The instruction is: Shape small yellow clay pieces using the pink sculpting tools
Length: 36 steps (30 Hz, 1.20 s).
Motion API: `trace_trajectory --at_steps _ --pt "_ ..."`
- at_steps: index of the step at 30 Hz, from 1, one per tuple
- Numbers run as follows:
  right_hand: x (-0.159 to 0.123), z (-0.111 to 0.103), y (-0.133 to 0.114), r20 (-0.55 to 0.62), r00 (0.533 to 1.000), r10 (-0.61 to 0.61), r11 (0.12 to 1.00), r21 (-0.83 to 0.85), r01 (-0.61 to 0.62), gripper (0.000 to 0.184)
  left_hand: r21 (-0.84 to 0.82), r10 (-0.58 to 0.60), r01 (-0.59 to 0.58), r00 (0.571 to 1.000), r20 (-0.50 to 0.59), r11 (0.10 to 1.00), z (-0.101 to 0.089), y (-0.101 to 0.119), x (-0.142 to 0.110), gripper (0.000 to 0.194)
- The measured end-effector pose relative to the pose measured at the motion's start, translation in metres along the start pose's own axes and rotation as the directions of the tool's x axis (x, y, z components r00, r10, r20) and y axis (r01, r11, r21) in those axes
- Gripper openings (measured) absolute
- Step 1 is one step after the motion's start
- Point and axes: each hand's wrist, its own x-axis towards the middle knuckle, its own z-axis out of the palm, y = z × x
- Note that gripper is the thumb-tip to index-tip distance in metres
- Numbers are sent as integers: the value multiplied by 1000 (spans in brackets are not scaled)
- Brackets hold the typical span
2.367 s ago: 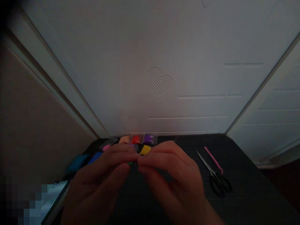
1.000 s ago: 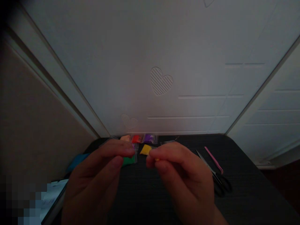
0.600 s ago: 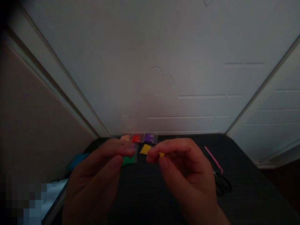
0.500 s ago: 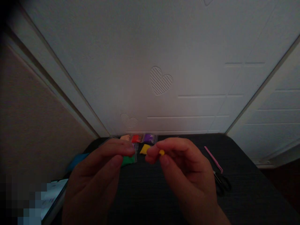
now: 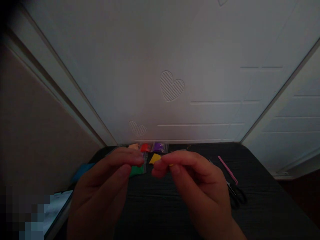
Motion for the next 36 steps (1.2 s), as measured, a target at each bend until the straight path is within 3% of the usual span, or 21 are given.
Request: trace_trajectory --at_steps 17,22,25,36 --pt "-1 2 6 -40 998 -54 996 74 57 11 2 -17 17 1000 -7 1000 0 3 -1 13" --pt "0 3 4 -73 996 -59 998 5 59 17 -9 -36 36 999 -6 999 1 4 -1 13" --pt "0 2 1 -30 999 -18 1000 -19 18 17 -3 -54 54 998 -20 999 2 4 -2 13" --pt "-2 1 5 -21 999 -42 996 77 44 24 -19 -31 31 1000 -2 999 0 2 -1 13"
